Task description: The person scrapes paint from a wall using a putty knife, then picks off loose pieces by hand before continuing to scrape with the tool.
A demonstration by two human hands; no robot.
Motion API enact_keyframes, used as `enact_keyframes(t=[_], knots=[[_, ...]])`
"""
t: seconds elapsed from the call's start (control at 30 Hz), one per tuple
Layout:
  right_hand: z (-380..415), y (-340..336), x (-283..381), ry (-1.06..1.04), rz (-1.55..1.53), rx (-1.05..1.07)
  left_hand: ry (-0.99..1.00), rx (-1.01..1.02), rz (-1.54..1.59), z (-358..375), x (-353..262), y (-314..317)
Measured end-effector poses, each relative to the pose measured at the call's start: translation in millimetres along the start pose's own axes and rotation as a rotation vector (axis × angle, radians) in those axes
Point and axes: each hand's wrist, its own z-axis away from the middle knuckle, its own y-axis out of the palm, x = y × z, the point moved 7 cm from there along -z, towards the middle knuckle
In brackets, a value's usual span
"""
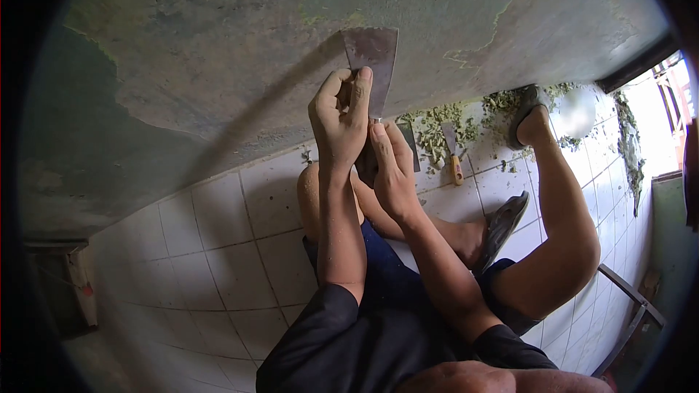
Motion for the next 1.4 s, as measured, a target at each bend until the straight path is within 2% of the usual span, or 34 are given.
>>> enact_keyframes(t=[0.1, 0.33, 0.43, 0.5, 0.73, 1.1, 1.4], knots=[[0.6, 8.4, -2.4, 0.007, -0.082, 0.013, -0.007, 0.012, -0.033, -2.6, -4.7, -1.5], [-5.8, 12.0, -6.9, -0.076, -0.054, 0.014, 0.074, -0.020, -0.027, -10.0, -8.4, -2.3], [-3.8, 11.4, -8.2, -0.030, -0.048, -0.053, 0.036, -0.016, 0.032, -10.4, -1.2, -1.7], [-4.0, 7.9, -8.4, -0.056, 0.101, -0.117, 0.027, -0.015, 0.058, -10.1, -4.4, 0.7], [-7.1, 7.3, -5.9, -0.063, 0.043, -0.122, 0.046, -0.014, 0.086, -13.9, -7.1, 4.5], [-12.1, 1.6, 10.9, -0.196, 0.377, -0.150, 0.089, -0.031, 0.151, -21.4, -11.0, 13.1], [-9.4, 5.5, 19.1, -0.076, 0.098, -0.086, 0.130, -0.076, -0.037, -18.8, -25.6, 12.7]])
